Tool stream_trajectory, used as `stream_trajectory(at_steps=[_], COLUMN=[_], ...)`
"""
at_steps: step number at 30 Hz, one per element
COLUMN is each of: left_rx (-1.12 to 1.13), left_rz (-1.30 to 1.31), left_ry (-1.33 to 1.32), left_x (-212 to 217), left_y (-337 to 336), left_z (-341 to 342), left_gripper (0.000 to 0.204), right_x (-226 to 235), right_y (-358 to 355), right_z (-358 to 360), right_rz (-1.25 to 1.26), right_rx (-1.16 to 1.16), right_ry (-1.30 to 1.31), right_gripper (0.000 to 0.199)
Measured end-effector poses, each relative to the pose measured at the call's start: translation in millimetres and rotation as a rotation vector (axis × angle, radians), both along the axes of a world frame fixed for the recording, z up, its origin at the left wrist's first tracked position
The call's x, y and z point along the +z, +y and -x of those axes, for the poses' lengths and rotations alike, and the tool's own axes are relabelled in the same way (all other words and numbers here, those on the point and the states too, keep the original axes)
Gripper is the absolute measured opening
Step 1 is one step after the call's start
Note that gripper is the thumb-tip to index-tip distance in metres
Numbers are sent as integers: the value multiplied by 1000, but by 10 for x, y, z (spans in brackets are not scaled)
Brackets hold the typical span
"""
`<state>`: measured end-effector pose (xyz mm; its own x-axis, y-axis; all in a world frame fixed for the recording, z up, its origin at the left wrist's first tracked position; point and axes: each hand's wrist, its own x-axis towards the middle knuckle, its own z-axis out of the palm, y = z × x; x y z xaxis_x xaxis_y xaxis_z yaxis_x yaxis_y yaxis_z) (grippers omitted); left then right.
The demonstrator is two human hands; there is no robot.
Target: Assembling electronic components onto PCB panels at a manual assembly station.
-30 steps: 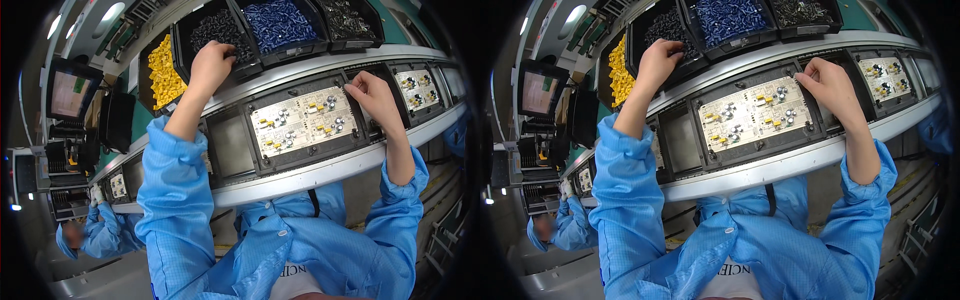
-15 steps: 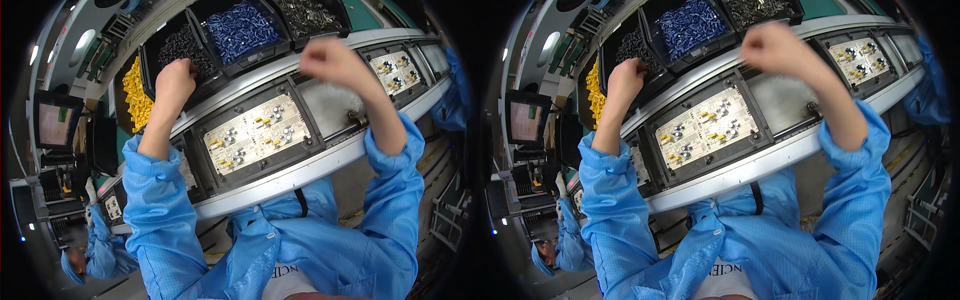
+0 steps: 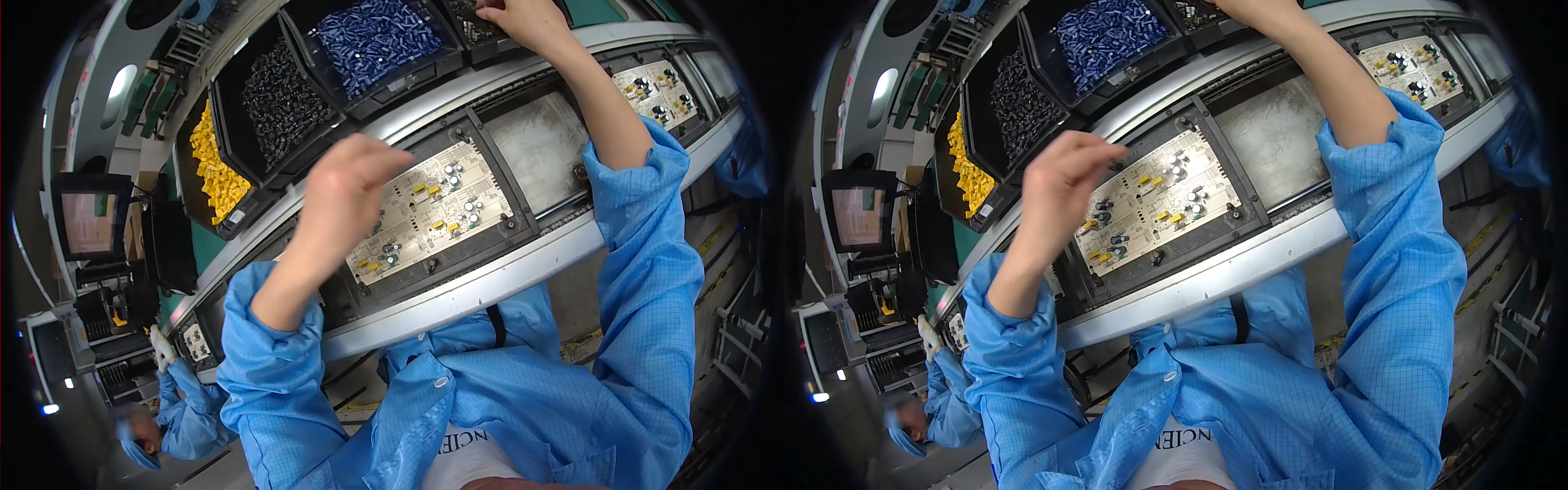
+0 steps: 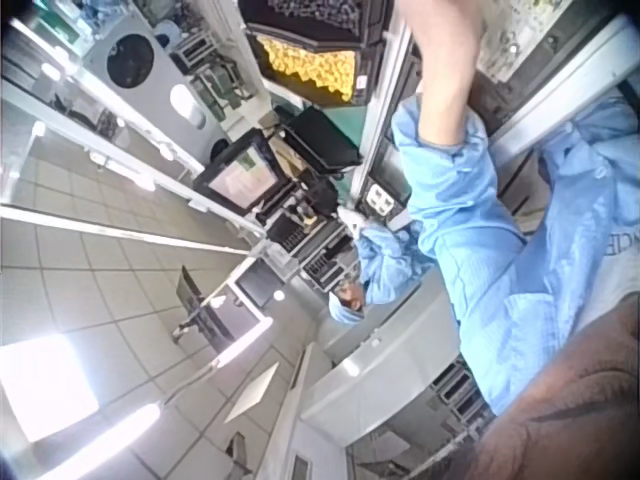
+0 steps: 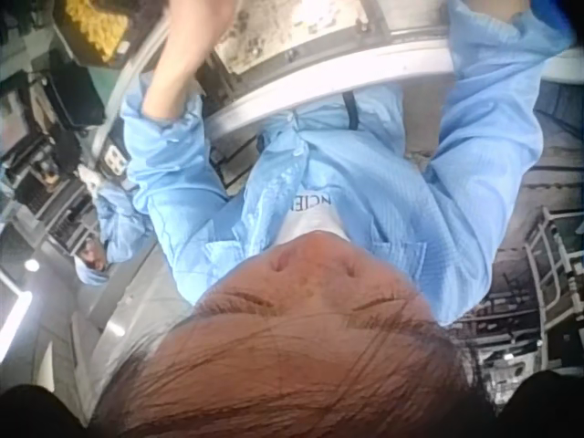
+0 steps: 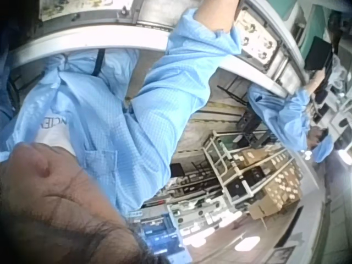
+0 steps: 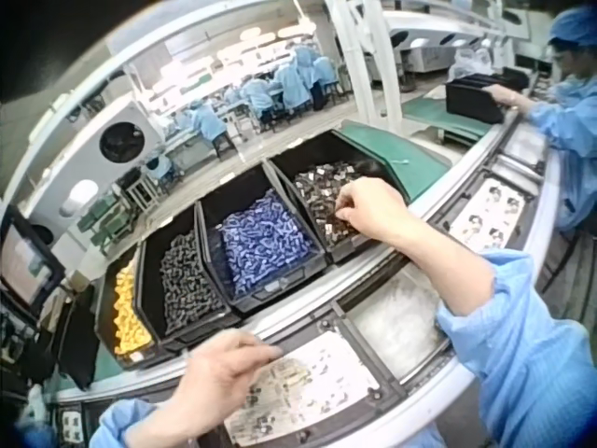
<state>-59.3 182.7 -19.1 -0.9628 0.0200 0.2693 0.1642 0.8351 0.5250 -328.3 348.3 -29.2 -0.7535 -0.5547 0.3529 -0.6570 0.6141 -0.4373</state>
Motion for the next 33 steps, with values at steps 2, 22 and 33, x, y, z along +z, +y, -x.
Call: stream_trajectory(at_steps=[2,22,33], left_rx=[-17,16,33], left_rz=[-64,63,154], left_ry=[-31,-173,-130], left_x=[-84,-401,-434], left_y=[150,297,428], left_z=[44,333,338], left_gripper=[20,10,13], right_x=[-48,-232,-162], right_y=[23,144,316], right_z=[19,262,211], right_rz=[28,348,953], right_rx=[-11,112,722], right_ry=[13,94,-851], right_gripper=[17,16,11])
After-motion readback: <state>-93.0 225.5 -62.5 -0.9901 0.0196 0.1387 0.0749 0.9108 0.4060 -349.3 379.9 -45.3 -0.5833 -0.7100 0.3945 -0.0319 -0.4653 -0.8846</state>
